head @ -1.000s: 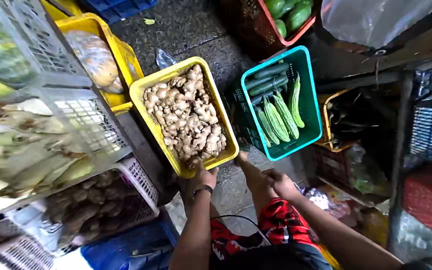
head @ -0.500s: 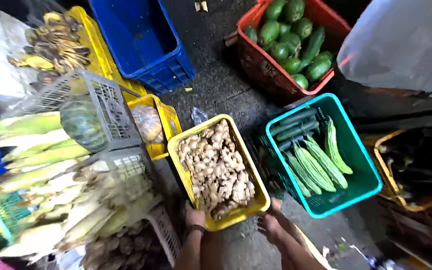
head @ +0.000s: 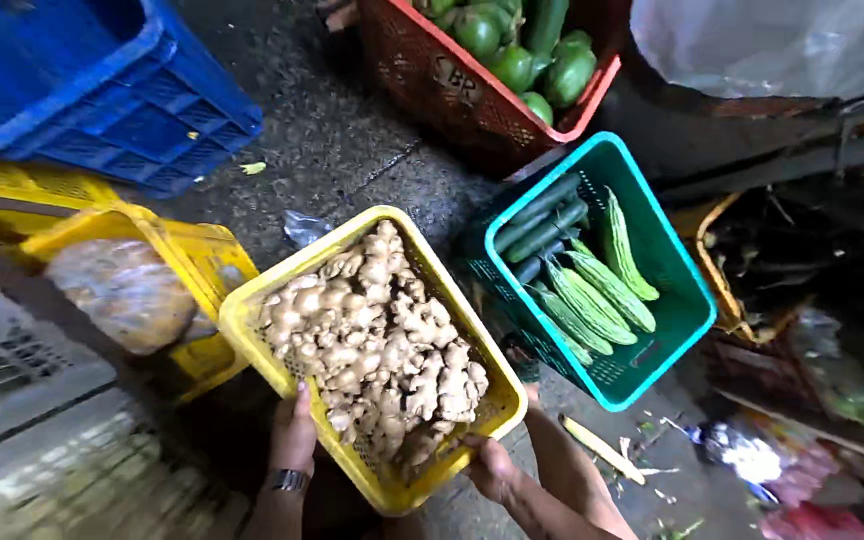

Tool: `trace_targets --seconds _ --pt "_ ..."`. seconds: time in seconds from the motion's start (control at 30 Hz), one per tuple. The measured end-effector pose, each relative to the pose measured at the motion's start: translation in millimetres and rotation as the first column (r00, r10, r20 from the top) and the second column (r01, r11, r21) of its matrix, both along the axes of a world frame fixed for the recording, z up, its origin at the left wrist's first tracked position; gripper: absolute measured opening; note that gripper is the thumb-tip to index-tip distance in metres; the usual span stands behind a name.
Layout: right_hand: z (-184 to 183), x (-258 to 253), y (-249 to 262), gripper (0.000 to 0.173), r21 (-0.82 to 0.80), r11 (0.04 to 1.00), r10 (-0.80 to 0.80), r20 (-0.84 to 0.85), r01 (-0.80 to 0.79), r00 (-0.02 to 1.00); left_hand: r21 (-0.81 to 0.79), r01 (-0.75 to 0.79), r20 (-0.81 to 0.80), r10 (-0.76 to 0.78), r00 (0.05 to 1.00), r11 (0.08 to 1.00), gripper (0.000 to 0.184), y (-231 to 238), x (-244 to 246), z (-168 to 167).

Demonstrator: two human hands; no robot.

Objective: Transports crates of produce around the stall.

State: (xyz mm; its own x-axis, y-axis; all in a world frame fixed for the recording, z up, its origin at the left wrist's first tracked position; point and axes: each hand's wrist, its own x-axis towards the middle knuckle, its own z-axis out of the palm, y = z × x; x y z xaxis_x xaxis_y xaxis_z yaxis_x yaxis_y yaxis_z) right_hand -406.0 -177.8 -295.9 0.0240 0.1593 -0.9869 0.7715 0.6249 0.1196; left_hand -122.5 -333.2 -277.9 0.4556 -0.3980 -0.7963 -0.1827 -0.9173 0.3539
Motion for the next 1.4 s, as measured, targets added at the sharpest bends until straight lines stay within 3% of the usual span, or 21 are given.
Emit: trace_targets --seconds 0.17,0.27,0.33,0.4,0.47,0.63,0.8,0.93,1.1,1.3,1.4 --pt "-8 22 -71 0.022 -0.140 0.990 0.016 0.013 -0.014 1.000 -0.081 0.065 0.020 -0.063 0.998 0.995 0.071 -96 15 -18" --pt "-18 34 -130 0.022 -0.218 0.973 0.054 -0.129 -0.081 0.990 -0.094 0.231 0.146 -0.216 0.965 0.968 0.067 -157 12 -27" --pt "-24 50 -191 0.025 -0.132 0.979 0.097 -0.356 -0.153 0.930 -0.046 0.358 0.287 -0.331 0.899 0.933 0.062 -200 7 -35" --pt "-26 60 -252 0.039 0.060 0.983 0.181 -0.502 -0.175 0.846 0.018 0.390 0.376 -0.368 0.851 0.921 0.060 -235 -3 -43" --pt "-30 67 -293 0.049 0.167 0.965 0.260 -0.510 -0.202 0.820 0.045 0.338 0.416 -0.325 0.849 0.940 0.062 -262 -10 -49" --pt "-42 59 -369 0.050 0.266 0.921 0.388 -0.538 -0.286 0.748 -0.015 0.230 0.449 -0.199 0.871 0.973 0.065 -326 -12 -68" --pt "-42 9 -459 0.040 0.276 0.840 0.532 -0.588 -0.467 0.609 -0.143 -0.009 0.392 0.065 0.918 0.990 0.060 -370 -43 -76" --pt "-57 -31 -519 0.039 0.288 0.779 0.602 -0.594 -0.558 0.534 -0.178 -0.145 0.428 0.210 0.879 0.973 0.056 -396 -74 -86" --pt "-51 -38 -550 0.047 0.392 0.697 0.713 -0.475 -0.601 0.516 -0.058 -0.059 0.514 0.081 0.854 0.997 0.058 -406 -83 -84" --pt "-44 -48 -566 0.047 0.404 0.726 0.688 -0.404 -0.557 0.603 0.054 -0.104 0.542 0.058 0.838 0.993 0.065 -419 -93 -75" --pt "-39 -59 -570 0.047 0.396 0.733 0.680 -0.404 -0.553 0.612 0.174 -0.002 0.530 -0.092 0.843 0.985 0.065 -426 -105 -67"
